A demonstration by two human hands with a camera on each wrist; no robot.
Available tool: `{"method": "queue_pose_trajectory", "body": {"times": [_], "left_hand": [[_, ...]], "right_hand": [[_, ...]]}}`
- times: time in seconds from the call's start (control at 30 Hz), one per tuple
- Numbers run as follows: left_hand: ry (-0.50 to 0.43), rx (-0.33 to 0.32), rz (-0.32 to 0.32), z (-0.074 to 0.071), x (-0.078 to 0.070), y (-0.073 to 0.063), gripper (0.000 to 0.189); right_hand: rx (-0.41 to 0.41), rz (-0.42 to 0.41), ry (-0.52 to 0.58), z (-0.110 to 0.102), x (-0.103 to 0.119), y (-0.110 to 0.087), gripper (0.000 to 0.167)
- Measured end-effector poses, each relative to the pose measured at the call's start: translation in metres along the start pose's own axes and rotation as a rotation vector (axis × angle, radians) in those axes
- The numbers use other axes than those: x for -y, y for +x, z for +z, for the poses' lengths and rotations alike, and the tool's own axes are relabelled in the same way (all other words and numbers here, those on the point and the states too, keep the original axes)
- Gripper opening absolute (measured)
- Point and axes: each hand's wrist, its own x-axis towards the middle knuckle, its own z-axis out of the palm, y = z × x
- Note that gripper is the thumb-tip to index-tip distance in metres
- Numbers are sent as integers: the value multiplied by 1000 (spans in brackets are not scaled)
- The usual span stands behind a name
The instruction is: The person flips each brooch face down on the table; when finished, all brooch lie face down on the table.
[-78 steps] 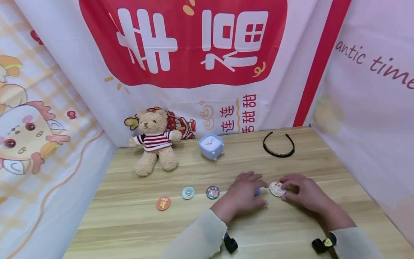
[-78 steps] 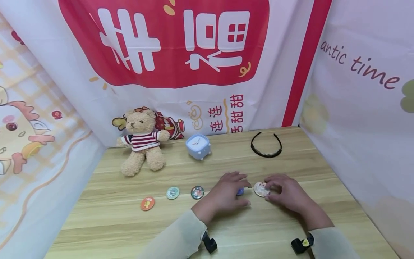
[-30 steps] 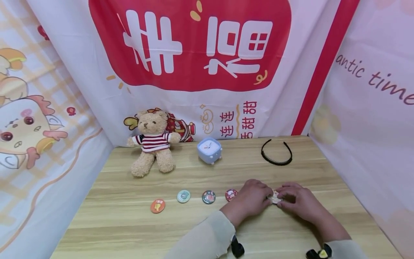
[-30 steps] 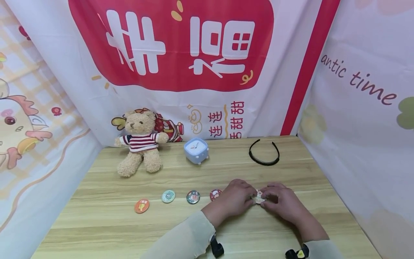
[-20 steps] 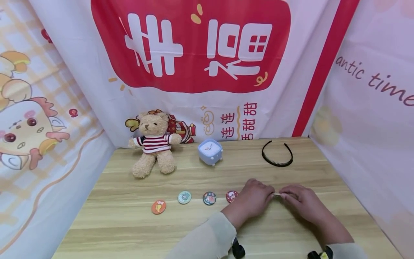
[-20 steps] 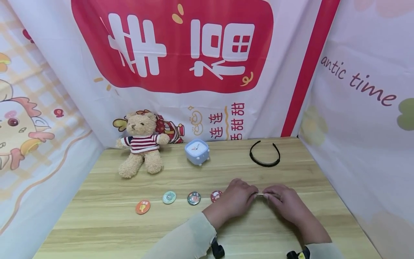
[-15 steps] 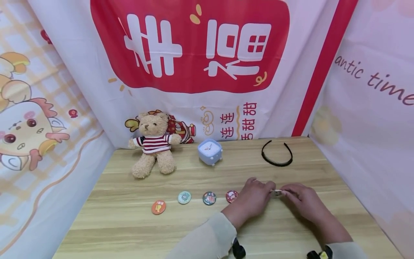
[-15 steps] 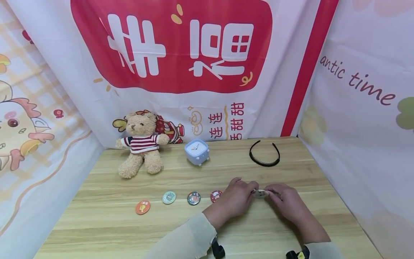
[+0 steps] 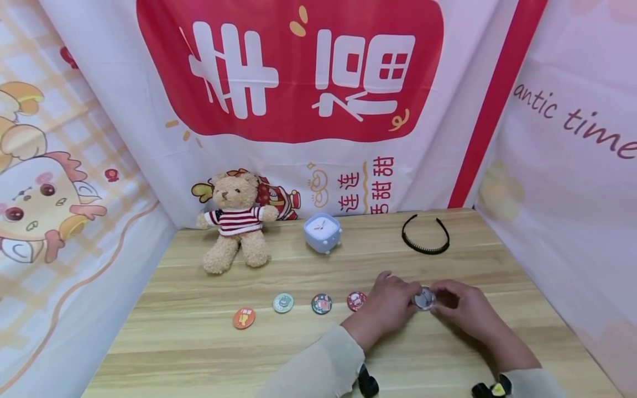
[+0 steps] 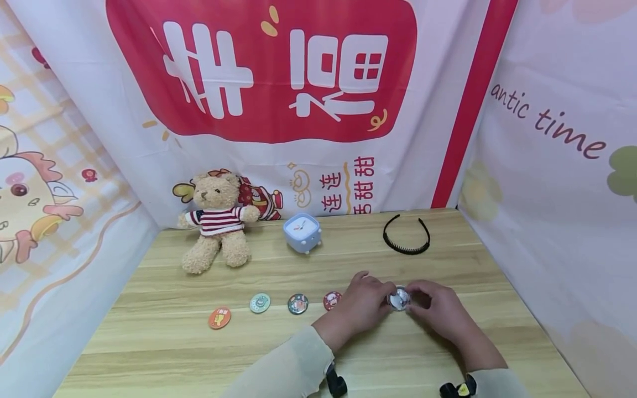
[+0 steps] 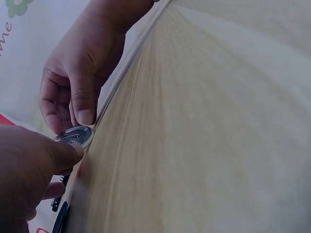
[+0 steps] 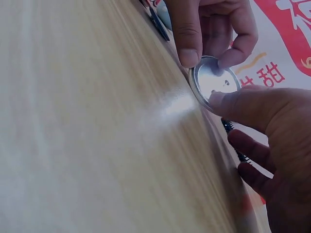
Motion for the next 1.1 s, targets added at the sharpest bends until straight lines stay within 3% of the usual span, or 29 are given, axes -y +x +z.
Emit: {"method": "queue_pose_trajectory", "body": {"times": [0.57,0.83,1.1], "left_hand": [[20,2,-38,8,1,4,17],[-12,-18,-46,9,2,5,18],[-73,10,-109,7,3,7,23]], "right_hand": [[14,-68,-49,0,-7,3,38],[33,-73,-64,-1,-9,1,33],[74,-56,-35,-3,-11,2,34]]}}
